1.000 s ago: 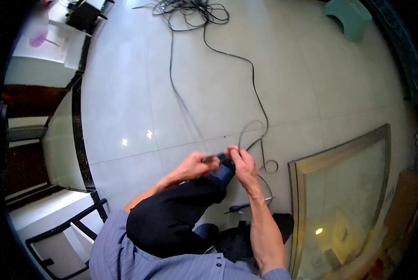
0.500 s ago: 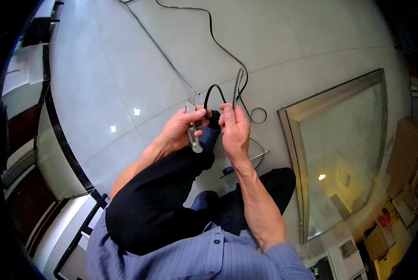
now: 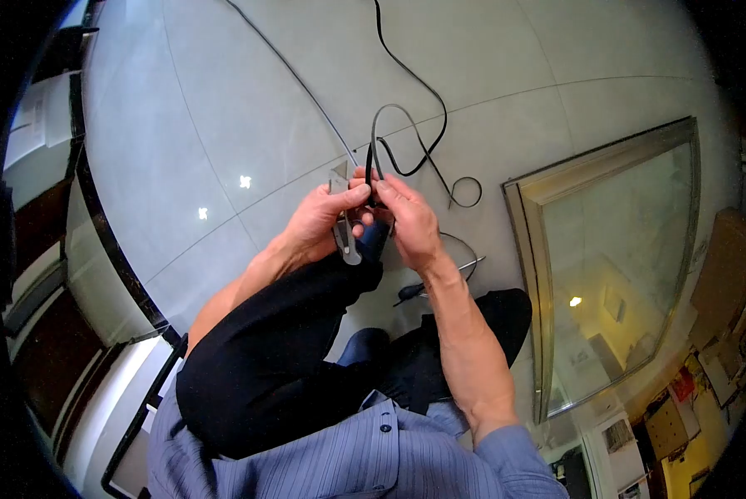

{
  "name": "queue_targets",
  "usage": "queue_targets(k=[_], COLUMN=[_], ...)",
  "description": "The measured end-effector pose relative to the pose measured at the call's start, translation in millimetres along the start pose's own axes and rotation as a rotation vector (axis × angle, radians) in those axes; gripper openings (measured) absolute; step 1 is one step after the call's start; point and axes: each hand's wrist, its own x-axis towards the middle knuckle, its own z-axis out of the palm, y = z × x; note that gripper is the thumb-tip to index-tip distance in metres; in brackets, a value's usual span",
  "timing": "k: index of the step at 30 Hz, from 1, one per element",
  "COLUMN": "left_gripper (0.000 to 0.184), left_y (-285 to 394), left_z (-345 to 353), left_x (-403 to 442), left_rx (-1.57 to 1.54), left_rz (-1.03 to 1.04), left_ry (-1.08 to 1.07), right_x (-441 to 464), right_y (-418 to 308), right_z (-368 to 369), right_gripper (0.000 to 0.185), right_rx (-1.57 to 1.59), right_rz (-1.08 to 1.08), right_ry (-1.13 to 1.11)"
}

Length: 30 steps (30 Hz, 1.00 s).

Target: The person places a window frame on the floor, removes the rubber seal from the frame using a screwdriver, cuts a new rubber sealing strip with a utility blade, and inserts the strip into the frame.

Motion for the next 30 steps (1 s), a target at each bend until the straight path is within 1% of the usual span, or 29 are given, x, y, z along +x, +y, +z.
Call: queue_targets(k=[2,6,8,14,18,20,24,26,30], left_gripper=[0.017,0.014,0.012,0.013,0.013,0.013,0.014,0.016,0.017], left_y=[2,-3,-4,-8,-8,-6,-5,-4,-5], left_z=[4,1,-1,-6,-7,-7,-9,-7,-6], left_x=[-1,1,2,7,8,8,9,8,9], left_rx=[-0.022,0.002,-0.004,-0.082,-0.116,-0.124,-0.098,-0.064,-0.034], left_rz=[-0.019,0.002,0.009,-0.016,-0.031,-0.052,-0.075,-0.088,-0.082], left_ry=[0.005,0.027,0.004,0.001,-0.016,-0.006,-0.036,-0.014,-0.012], right_x=[4,6,6,9,13,14,15,16,18], right_y=[5,13,13,13,16,17,18,18,21], right_z=[-8,-13,-16,-19,-23,-27,-30,-33,-34], right_gripper=[0.04,0.043,0.045,0.045,0.046,0.046,0.047,0.047,0.048], right_rx=[0.103,0.176,0.282,0.287,0.248,0.313,0.255,0.206,0.22], right_rz=[0.031,0.055,0.086,0.124,0.104,0.119,0.155,0.172,0.188], right_ry=[-0.114,-0.128,-0.223,-0.231,-0.247,-0.334,-0.304,-0.331,-0.318])
